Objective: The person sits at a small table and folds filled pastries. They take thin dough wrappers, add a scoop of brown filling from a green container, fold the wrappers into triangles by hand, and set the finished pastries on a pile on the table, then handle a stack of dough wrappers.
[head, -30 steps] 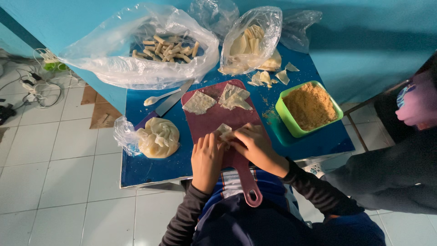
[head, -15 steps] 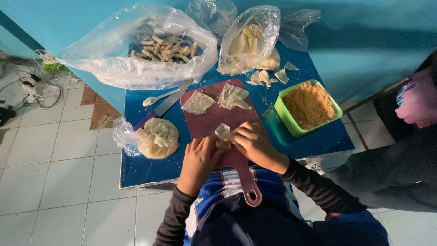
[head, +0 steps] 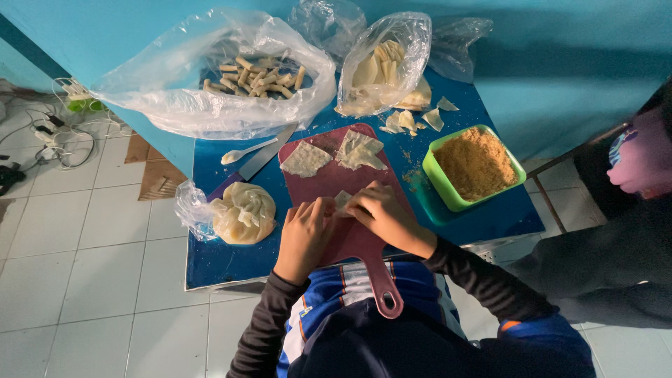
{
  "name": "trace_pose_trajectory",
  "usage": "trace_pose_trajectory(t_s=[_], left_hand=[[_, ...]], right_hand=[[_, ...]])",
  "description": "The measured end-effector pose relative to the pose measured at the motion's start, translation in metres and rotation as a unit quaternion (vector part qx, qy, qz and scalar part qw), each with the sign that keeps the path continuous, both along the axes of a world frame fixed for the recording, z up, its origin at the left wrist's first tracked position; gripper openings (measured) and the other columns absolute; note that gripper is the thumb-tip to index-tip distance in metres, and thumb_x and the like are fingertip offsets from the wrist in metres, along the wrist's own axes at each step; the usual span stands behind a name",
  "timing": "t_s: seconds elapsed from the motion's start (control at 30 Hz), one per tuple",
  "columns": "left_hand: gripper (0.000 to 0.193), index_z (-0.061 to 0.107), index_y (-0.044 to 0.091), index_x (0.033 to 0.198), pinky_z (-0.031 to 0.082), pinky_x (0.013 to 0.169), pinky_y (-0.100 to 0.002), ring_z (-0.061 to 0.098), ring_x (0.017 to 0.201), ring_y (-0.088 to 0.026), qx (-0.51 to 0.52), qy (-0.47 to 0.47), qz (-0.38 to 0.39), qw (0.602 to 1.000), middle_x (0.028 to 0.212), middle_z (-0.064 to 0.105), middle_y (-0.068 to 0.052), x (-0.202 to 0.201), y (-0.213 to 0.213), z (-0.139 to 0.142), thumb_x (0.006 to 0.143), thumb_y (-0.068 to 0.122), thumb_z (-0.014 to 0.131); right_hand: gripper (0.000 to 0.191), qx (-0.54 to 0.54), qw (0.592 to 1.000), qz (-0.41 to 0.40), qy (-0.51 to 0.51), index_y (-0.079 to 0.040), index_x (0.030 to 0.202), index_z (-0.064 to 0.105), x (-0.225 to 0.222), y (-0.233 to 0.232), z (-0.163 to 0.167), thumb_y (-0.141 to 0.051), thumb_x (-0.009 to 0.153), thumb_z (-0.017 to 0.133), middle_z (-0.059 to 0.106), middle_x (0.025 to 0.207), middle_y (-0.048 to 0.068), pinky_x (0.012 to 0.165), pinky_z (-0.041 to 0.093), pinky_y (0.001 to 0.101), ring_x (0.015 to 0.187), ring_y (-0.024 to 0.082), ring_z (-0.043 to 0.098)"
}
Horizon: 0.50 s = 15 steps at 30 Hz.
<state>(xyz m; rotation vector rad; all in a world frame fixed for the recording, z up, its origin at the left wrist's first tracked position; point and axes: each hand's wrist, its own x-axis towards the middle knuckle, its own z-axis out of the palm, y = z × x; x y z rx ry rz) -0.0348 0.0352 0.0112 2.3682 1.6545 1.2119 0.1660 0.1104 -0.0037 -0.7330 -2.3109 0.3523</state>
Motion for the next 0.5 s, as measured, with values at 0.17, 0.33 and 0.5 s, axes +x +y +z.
trace_pose_trajectory(t_s=[0.17,0.33,0.5], left_hand=[[0.011,0.066,0.015,0.097,0.047,0.075,-0.04,0.063,0.085,-0.025,-0.009,0.038,0.057,0.998,0.088,0.065,-0.002,0.01,0.003,0.008,0.089,0.02,0.072],[0.014,0.068,0.014,0.101,0.048,0.078,-0.039,0.063,0.088,-0.024,0.0,0.025,0.035,0.999,0.093,0.065,-0.001,0.009,0.006,0.008,0.087,0.014,0.07],[0.022,0.067,0.011,0.108,0.049,0.084,-0.037,0.065,0.097,-0.023,0.044,0.081,-0.031,0.995,0.105,0.068,-0.002,-0.004,0.006,0.0,0.086,0.01,0.068]], right_hand=[[0.017,-0.058,0.998,-0.034,-0.02,-0.012,0.096,0.068,-0.004,0.0,0.008,-0.02,0.088,0.08,0.068,0.088,-0.002,0.083,0.045,0.039,0.091,0.023,0.062],[0.014,0.081,0.995,-0.029,-0.054,-0.016,0.098,0.07,-0.002,-0.012,0.022,-0.022,0.088,0.078,0.066,0.093,-0.001,0.084,0.043,0.0398,0.094,0.023,0.06],[0.029,0.175,0.983,0.004,-0.057,-0.006,0.112,0.069,0.003,-0.019,0.024,-0.021,0.088,0.077,0.065,0.101,0.003,0.088,0.042,0.0421,0.1,0.023,0.059]])
